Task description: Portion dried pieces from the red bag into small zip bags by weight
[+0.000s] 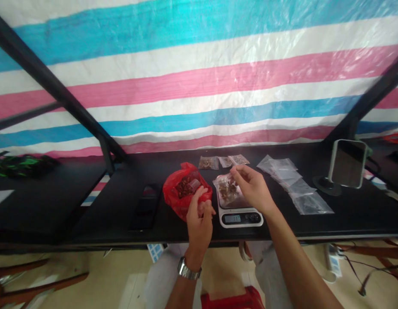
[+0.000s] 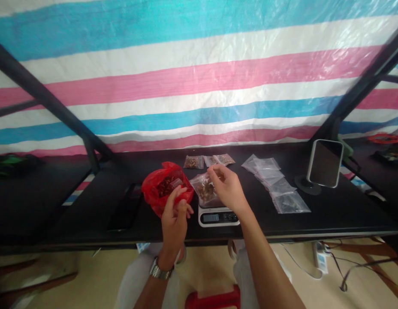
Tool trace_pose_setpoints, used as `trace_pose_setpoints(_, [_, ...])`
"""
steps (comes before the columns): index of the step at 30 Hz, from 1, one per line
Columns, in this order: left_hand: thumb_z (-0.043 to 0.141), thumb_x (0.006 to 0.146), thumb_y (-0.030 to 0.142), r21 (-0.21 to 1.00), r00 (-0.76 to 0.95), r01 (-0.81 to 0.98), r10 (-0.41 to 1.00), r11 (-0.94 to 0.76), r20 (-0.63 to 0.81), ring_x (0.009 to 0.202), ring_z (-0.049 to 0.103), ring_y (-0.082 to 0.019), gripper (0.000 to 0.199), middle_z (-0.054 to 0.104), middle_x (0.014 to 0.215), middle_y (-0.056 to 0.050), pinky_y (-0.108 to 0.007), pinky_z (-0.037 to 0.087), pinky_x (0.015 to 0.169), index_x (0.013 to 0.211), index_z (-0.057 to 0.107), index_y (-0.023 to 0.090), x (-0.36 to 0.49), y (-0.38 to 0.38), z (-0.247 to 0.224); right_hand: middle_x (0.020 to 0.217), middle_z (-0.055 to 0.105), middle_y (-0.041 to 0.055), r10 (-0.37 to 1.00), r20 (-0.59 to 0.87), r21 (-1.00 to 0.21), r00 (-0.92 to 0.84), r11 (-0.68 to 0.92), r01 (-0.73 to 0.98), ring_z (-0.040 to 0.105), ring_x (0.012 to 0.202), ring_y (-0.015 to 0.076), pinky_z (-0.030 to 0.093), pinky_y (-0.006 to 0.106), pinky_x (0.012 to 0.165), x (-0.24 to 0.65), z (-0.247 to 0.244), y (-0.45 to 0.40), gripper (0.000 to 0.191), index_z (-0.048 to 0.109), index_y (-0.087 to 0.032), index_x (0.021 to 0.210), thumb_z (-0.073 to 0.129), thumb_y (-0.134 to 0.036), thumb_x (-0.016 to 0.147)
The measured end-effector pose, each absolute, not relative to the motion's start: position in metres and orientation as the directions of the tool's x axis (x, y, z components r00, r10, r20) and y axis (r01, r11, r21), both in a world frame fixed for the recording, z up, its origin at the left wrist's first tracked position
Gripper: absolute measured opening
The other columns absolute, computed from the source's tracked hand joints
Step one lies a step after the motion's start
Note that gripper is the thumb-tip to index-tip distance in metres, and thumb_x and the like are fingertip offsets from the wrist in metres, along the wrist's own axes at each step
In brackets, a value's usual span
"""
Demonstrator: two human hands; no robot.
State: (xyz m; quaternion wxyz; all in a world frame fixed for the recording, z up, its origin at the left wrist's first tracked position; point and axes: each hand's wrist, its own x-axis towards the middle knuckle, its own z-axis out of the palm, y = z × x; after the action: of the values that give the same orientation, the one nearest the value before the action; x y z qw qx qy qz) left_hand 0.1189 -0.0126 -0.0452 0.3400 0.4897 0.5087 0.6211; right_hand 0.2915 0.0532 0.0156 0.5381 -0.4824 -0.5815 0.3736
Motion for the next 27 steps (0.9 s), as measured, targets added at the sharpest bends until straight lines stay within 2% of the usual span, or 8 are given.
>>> trace_pose_setpoints(1, [0.068, 0.099, 0.051, 0.981, -0.269, -0.037, 0.947, -0.19, 0.173, 0.058, 0.063, -0.01, 0.04, 0.078, 0.104, -0.007, -0.022, 0.049, 0.051, 0.126, 0.069, 0.021, 0.123, -0.014, -0.042, 0.078, 0.074, 0.0043, 0.965, 0.261, -0.956, 0.039, 0.252, 0.146, 0.066, 0.068, 0.0193, 0.052, 0.029, 0.064, 0.281, 0.019, 0.052, 0.043, 0.072, -0.02, 0.095, 0.066, -0.062, 0.092])
trace_pose_setpoints(3, [0.07, 0.096, 0.059, 0.97, -0.191, -0.231, 0.981, -0.075, 0.03, 0.046, 0.055, -0.01, 0.043, 0.068, 0.065, 0.001, -0.02, 0.042, 0.045, 0.11, 0.072, 0.018, 0.129, -0.014, -0.036, 0.079, 0.076, 0.0051, 0.967, 0.254, -0.956, 0.029, 0.247, 0.156, 0.068, 0.068, 0.0197, 0.052, 0.029, 0.061, 0.259, 0.023, 0.052, 0.04, 0.075, -0.02, 0.096, 0.068, -0.059, 0.091])
trace_pose_setpoints(5, [0.071, 0.093, 0.063, 0.917, -0.168, -0.4, 0.984, -0.013, -0.06, 0.042, 0.051, -0.01, 0.045, 0.06, 0.054, 0.004, -0.021, 0.038, 0.042, 0.087, 0.067, 0.019, 0.132, -0.012, -0.034, 0.082, 0.079, 0.0066, 0.968, 0.25, -0.952, 0.01, 0.244, 0.184, 0.071, 0.071, 0.0214, 0.055, 0.03, 0.064, 0.239, 0.025, 0.055, 0.034, 0.077, -0.02, 0.094, 0.068, -0.053, 0.091])
trace_pose_setpoints(7, [0.073, 0.092, 0.064, 0.844, -0.175, -0.536, 0.975, 0.022, -0.137, 0.042, 0.053, -0.011, 0.047, 0.057, 0.051, 0.004, -0.022, 0.037, 0.042, 0.079, 0.063, 0.02, 0.13, -0.008, -0.034, 0.084, 0.081, 0.0077, 0.971, 0.24, -0.951, -0.005, 0.236, 0.2, 0.074, 0.074, 0.0232, 0.058, 0.032, 0.068, 0.223, 0.025, 0.059, 0.031, 0.079, -0.02, 0.094, 0.067, -0.048, 0.091])
trace_pose_setpoints(12, [0.068, 0.096, 0.06, 0.683, -0.19, -0.73, 0.956, 0.016, -0.225, 0.047, 0.057, -0.014, 0.042, 0.062, 0.058, 0.002, -0.024, 0.041, 0.046, 0.093, 0.065, 0.019, 0.118, 0.002, -0.032, 0.098, 0.084, 0.0086, 0.97, 0.204, -0.953, -0.133, 0.228, 0.2, 0.079, 0.085, 0.0255, 0.061, 0.035, 0.076, 0.21, 0.02, 0.065, 0.038, 0.08, -0.019, 0.117, 0.061, -0.044, 0.095])
trace_pose_setpoints(17, [0.077, 0.093, 0.051, 0.545, -0.109, -0.836, 0.952, 0.068, -0.286, 0.054, 0.062, -0.014, 0.037, 0.071, 0.071, -0.003, -0.024, 0.045, 0.051, 0.098, 0.066, 0.015, 0.11, 0.002, -0.027, 0.101, 0.084, 0.0082, 0.939, 0.182, -0.889, -0.292, 0.284, 0.36, 0.078, 0.084, 0.0253, 0.061, 0.035, 0.075, 0.213, 0.021, 0.059, 0.035, 0.083, -0.021, 0.107, 0.06, -0.045, 0.097])
trace_pose_setpoints(20, [0.08, 0.091, 0.048, 0.542, -0.077, -0.836, 0.961, 0.082, -0.265, 0.058, 0.064, -0.014, 0.037, 0.072, 0.073, -0.004, -0.025, 0.048, 0.056, 0.096, 0.068, 0.014, 0.109, -0.001, -0.029, 0.101, 0.083, 0.0085, 0.934, 0.206, -0.849, -0.291, 0.318, 0.423, 0.076, 0.08, 0.0242, 0.059, 0.035, 0.072, 0.213, 0.021, 0.057, 0.034, 0.084, -0.022, 0.105, 0.06, -0.044, 0.096])
trace_pose_setpoints(27, [0.084, 0.086, 0.055, 0.554, -0.046, -0.829, 0.979, 0.074, -0.199, 0.059, 0.065, -0.014, 0.045, 0.07, 0.069, -0.003, -0.024, 0.05, 0.058, 0.092, 0.067, 0.014, 0.111, -0.003, -0.032, 0.102, 0.082, 0.0088, 0.928, 0.245, -0.81, -0.281, 0.355, 0.466, 0.075, 0.084, 0.0231, 0.059, 0.036, 0.081, 0.212, 0.018, 0.056, 0.031, 0.085, -0.023, 0.103, 0.06, -0.038, 0.093])
